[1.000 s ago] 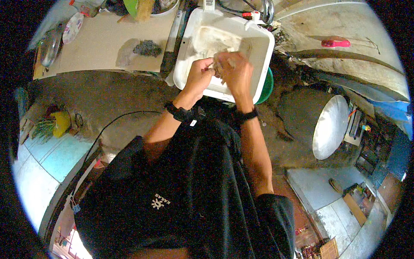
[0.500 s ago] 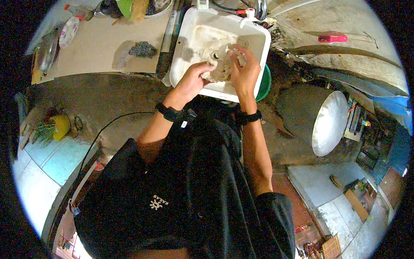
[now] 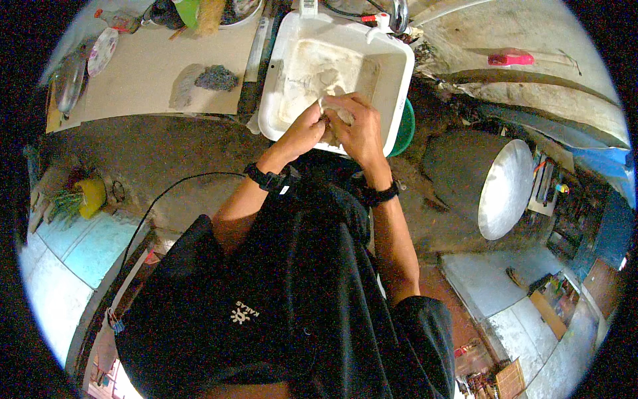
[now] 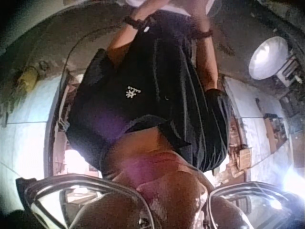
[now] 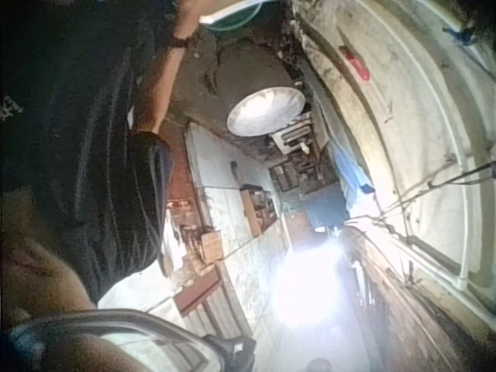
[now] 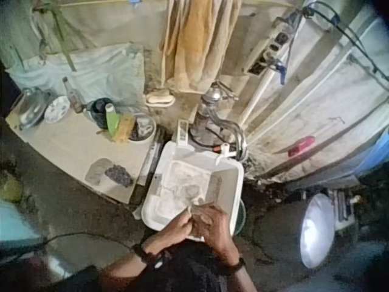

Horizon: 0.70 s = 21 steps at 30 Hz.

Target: The person washes a piece of light-colored cloth in a small white basin under a running faucet, scrubbing and rinsing the material by hand.

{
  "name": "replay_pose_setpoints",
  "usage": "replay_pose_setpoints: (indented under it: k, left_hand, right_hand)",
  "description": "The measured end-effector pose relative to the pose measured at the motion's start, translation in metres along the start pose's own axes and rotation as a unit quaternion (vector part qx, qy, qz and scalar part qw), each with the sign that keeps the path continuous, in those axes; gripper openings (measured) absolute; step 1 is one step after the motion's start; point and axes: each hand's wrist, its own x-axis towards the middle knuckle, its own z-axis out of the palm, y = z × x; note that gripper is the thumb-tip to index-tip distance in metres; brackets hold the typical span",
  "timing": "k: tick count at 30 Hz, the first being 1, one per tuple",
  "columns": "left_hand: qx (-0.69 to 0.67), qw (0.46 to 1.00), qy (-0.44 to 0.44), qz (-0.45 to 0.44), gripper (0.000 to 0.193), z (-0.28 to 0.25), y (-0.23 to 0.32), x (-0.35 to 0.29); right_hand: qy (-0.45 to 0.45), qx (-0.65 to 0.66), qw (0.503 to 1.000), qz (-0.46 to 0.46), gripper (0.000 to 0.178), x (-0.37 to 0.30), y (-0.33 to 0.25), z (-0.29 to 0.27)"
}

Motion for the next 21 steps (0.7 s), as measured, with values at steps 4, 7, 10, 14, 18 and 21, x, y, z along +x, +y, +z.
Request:
replay_pose_setpoints:
  k: [4, 7, 10, 14, 18, 21]
  left_hand:
    - [-0.082, 0.995, 0.007, 0.047, 0.054, 0.011, 0.008, -0.004]
    - [-0.074, 0.996, 0.018, 0.044, 0.062, 0.001, 0.01, 0.001]
    - [-0.095, 0.995, -0.018, -0.035, 0.064, 0.009, 0.016, 0.002]
    - [-0.093, 0.995, -0.034, -0.022, 0.059, 0.006, 0.001, 0.015]
    - [-0.084, 0.996, -0.031, -0.015, 0.059, -0.002, -0.008, 0.017]
    - [0.082, 0.992, -0.002, 0.095, 0.06, 0.006, 0.002, 0.007]
  right_hand:
    - [0.057, 0.005, 0.997, 0.042, 0.024, 0.013, 0.028, 0.006]
    - [0.06, 0.008, 0.996, 0.06, 0.024, -0.002, 0.012, 0.01]
    - [0.088, 0.015, 0.995, 0.054, 0.02, -0.001, 0.036, 0.007]
    - [0.098, -0.003, 0.994, 0.048, 0.023, 0.007, 0.037, 0.006]
    - [0.093, 0.029, 0.994, 0.044, 0.019, 0.005, 0.037, 0.016]
    - [0.116, -0.025, 0.991, 0.069, 0.018, 0.028, 0.046, 0.01]
